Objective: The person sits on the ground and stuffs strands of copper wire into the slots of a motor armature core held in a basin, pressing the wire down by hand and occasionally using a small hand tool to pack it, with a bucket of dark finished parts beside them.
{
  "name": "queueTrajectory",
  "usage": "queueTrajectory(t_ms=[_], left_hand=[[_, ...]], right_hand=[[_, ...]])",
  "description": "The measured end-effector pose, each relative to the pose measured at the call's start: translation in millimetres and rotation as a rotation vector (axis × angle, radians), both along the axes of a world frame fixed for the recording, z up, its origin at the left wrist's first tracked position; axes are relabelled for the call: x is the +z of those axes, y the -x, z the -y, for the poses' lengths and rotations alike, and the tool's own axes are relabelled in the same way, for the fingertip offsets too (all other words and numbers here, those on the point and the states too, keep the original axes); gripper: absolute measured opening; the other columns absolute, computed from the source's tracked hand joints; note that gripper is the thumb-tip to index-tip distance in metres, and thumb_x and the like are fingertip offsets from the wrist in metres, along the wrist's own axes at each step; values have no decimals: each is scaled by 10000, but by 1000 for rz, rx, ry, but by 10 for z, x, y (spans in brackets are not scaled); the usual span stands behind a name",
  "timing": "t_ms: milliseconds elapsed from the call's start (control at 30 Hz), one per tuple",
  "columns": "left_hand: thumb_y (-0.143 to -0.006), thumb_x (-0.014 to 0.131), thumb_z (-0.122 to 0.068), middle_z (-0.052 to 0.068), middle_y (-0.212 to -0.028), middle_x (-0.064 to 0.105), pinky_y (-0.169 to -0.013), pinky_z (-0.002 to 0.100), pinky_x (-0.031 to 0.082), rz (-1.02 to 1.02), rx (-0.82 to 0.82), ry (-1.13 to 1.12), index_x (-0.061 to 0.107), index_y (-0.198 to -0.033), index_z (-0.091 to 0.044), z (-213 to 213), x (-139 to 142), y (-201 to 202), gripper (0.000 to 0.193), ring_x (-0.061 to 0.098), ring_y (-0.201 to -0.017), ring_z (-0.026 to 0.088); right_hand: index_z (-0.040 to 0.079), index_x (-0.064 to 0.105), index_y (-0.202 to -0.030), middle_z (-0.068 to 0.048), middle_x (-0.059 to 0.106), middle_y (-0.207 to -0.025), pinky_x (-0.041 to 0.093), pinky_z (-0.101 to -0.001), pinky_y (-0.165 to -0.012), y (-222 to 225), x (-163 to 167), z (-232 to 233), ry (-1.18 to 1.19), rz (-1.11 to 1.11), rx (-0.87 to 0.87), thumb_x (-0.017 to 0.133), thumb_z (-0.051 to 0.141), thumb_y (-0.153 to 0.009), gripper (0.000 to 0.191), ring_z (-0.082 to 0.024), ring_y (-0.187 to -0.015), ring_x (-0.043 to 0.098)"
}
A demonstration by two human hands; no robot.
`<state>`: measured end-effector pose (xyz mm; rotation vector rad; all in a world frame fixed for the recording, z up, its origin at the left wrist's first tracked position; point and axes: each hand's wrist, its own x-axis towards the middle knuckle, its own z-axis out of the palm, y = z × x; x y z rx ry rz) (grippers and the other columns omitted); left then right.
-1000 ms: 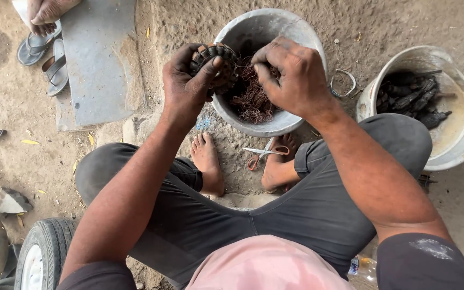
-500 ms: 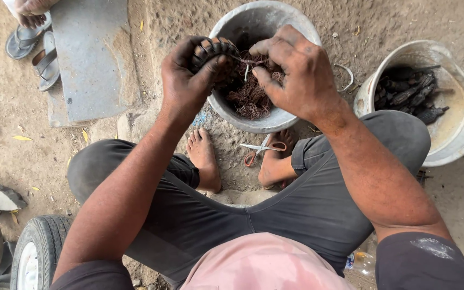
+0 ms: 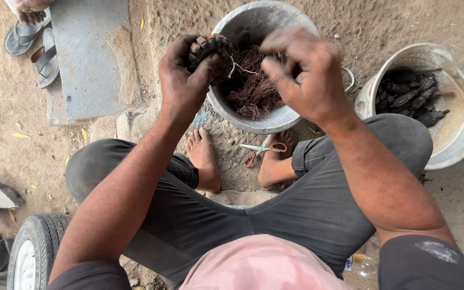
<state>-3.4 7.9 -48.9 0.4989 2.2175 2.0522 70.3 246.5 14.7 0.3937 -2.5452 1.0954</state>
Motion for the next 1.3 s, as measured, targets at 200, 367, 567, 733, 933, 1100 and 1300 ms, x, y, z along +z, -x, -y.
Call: queueTrajectory(t_ms=[200,367,567,733,933,1100,1300], left_hand=[[-1018,717,-8,122,-1094,739,-954,332,689,-61,-22,-15,622,-1198,7,-41,-27,-39,204,772,-1035,185],[-1037,717,-5,108,-1128,711,-967,314,666,-110,-28,-99,593,-1237,12,-76,36,-70,236,742,-1076,171],[-1028,707,-19,84,-1122,686,-940,298,650,-63,-7,-116,590,-1233,5,-15,90,-96,237,718,-1051,141],[-1032,740,-28,82,-1147,674,-959,304,637,-48,-33,-165,596,-1236,1,-16,67,-90,251,699,-1075,139],[-1069,735,-1,92,-1214,672,-1021,325,630,-148,-133,-188,574,-1297,-11,-71,96,-161,280,691,-1154,165],[-1070,728,-2,102,-1224,692,-1011,334,659,-238,-118,-75,581,-1291,-21,-80,157,-178,266,719,-1155,172],[-1059,731,-10,92,-1156,720,-972,309,679,-334,-41,64,593,-1250,-26,-115,83,-140,236,749,-1105,170]], right_hand=[[53,719,-1066,-93,722,-960,629,-297,-696,-47,-185,173,-146,-347,19,727,103,-1110,68,-197,-842,735],[63,713,-952,-90,731,-847,568,-301,-577,-128,-298,525,-86,-127,-57,769,152,-1022,126,-167,-693,707],[47,671,-950,-126,697,-868,566,-444,-778,-119,-150,496,-236,-374,-131,783,176,-955,171,-268,-822,704],[39,666,-1041,-108,724,-937,597,-374,-810,-41,-141,535,3,-181,-51,758,145,-1021,142,-206,-877,731],[12,652,-953,-57,721,-816,591,-286,-658,1,-311,507,302,174,-140,807,194,-959,239,-116,-739,710],[25,685,-958,-80,702,-877,585,-309,-722,12,-415,434,228,-48,-111,758,65,-967,84,-160,-806,695],[59,683,-946,-19,690,-748,601,-254,-582,89,-448,263,560,221,-203,624,107,-986,86,-86,-647,677]])
